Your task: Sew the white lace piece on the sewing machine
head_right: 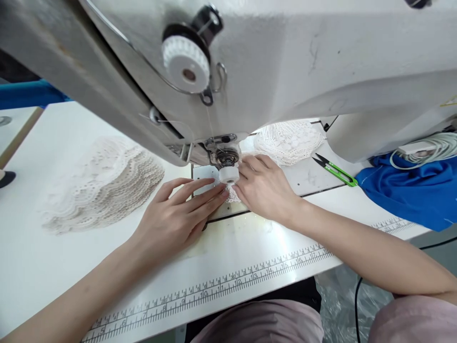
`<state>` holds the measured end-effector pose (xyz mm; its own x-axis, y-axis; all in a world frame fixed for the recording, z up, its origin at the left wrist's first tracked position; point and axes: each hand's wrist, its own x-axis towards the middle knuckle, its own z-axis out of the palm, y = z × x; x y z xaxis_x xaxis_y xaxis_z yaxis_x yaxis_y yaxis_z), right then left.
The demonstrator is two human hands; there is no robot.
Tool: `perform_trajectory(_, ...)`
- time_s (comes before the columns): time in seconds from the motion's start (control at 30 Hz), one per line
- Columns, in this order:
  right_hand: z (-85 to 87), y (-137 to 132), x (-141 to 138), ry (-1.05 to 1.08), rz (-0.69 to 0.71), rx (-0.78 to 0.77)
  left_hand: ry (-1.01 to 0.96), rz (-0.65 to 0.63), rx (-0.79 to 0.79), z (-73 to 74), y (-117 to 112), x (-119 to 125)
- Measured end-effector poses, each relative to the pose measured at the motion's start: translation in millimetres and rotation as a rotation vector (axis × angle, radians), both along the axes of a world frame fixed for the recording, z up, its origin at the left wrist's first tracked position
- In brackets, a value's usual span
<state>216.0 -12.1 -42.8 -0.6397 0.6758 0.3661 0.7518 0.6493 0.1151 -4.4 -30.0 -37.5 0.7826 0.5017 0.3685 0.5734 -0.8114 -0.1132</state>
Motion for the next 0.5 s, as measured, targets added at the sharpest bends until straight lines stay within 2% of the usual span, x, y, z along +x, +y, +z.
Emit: perform_trajectory(0.5,-0.7,-0.7,0.9,0.027,0.02,0.085,0.006,0.01,-0.027,3.7,-1.4,1.1)
